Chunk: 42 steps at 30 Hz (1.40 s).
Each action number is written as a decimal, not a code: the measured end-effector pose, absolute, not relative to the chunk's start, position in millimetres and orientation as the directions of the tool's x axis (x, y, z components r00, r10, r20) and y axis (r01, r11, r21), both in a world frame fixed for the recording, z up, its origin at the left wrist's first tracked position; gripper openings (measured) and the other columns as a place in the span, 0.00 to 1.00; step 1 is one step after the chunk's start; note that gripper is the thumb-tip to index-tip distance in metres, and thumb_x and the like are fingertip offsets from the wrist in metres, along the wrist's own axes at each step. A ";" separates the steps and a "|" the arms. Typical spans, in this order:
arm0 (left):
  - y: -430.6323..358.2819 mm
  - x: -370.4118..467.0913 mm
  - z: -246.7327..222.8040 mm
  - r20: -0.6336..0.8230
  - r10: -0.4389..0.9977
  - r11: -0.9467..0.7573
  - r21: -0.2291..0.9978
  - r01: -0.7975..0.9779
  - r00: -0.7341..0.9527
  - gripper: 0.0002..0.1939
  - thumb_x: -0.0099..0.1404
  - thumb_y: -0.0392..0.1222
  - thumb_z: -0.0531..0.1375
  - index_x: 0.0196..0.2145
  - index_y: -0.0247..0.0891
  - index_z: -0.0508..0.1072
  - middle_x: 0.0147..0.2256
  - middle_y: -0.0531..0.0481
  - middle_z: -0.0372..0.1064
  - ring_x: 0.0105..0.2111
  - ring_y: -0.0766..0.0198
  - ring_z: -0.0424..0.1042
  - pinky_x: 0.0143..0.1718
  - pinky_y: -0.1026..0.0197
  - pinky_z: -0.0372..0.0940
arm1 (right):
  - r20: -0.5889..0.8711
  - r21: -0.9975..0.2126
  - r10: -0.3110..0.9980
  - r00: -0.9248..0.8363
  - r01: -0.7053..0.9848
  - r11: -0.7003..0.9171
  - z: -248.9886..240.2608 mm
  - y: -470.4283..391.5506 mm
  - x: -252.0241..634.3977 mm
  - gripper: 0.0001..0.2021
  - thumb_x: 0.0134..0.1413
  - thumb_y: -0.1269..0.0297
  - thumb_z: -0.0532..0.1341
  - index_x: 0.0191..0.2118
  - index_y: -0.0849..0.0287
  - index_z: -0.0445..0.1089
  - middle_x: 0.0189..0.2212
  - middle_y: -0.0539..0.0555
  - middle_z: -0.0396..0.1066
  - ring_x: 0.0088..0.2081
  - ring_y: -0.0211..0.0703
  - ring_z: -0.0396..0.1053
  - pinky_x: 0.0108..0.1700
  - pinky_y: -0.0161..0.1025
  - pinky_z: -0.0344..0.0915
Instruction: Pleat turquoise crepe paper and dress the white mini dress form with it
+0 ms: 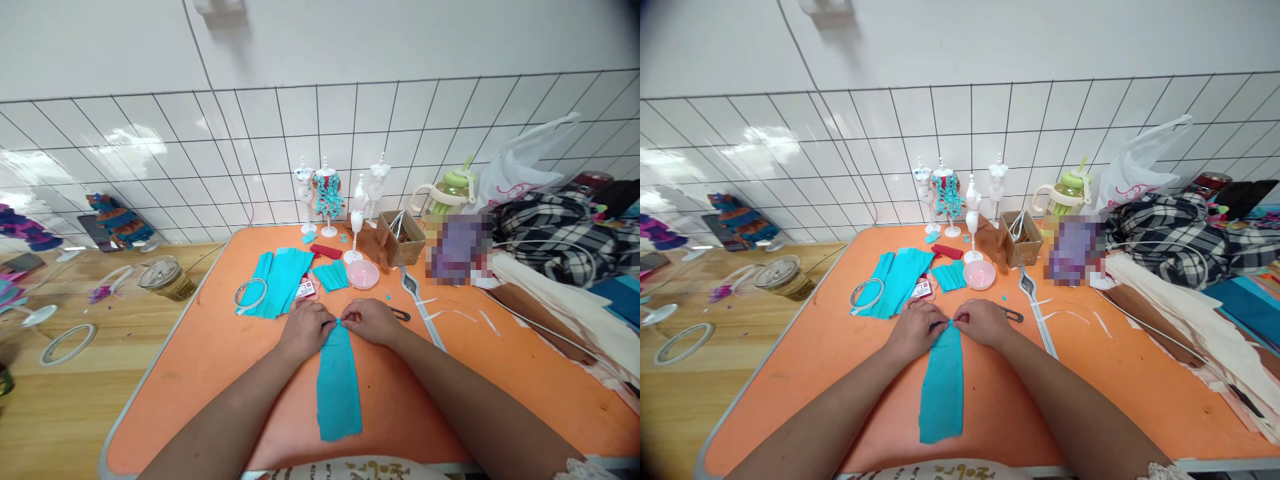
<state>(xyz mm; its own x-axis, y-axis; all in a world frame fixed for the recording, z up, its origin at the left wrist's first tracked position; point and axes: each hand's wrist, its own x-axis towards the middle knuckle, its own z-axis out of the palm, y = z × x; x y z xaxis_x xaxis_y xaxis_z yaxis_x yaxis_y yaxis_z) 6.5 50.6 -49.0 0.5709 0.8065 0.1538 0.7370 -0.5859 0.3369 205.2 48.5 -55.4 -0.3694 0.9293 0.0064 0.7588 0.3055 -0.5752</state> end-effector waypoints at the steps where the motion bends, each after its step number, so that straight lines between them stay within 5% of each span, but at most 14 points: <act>1: 50.1 6.4 -48.7 0.151 0.807 -0.585 0.334 0.739 0.571 0.10 0.64 0.44 0.57 0.37 0.45 0.79 0.34 0.48 0.74 0.41 0.56 0.67 0.53 0.47 0.48 | 0.008 -0.571 0.930 -0.367 0.762 0.306 -55.5 48.4 204.8 0.07 0.50 0.63 0.61 0.34 0.53 0.76 0.31 0.49 0.76 0.32 0.39 0.69 0.33 0.35 0.57; 23: 54.5 -6.8 -48.6 0.117 0.860 -0.497 0.406 0.767 0.496 0.06 0.61 0.40 0.58 0.32 0.43 0.76 0.36 0.52 0.75 0.40 0.58 0.70 0.55 0.46 0.44 | -0.141 -0.643 0.963 -0.228 0.761 0.086 -62.3 60.4 206.4 0.06 0.45 0.64 0.61 0.27 0.56 0.76 0.27 0.50 0.76 0.29 0.39 0.71 0.27 0.33 0.59; 29: 54.5 -8.4 -48.6 0.130 0.845 -0.526 0.379 0.762 0.519 0.08 0.63 0.40 0.56 0.32 0.43 0.76 0.35 0.52 0.75 0.40 0.59 0.70 0.54 0.48 0.46 | -0.114 -0.687 0.969 -0.221 0.722 0.084 -62.8 53.4 207.9 0.07 0.46 0.64 0.61 0.32 0.55 0.75 0.28 0.48 0.76 0.30 0.37 0.71 0.28 0.32 0.59; 42: 56.7 -7.8 -53.0 0.128 0.869 -0.489 0.374 0.788 0.478 0.07 0.64 0.42 0.56 0.33 0.42 0.75 0.37 0.51 0.72 0.43 0.58 0.68 0.53 0.47 0.47 | -0.205 -0.591 0.954 -0.221 0.805 0.059 -59.8 66.4 206.9 0.07 0.45 0.64 0.60 0.28 0.57 0.75 0.28 0.51 0.76 0.31 0.40 0.71 0.30 0.33 0.58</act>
<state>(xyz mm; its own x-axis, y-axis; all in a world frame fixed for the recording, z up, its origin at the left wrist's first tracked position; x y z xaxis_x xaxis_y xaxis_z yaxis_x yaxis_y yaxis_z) -7.8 56.7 -53.0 0.4783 0.8688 0.1281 0.7882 -0.4890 0.3736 206.9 66.4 -59.8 -0.2209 0.9535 -0.2049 0.8045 0.0594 -0.5910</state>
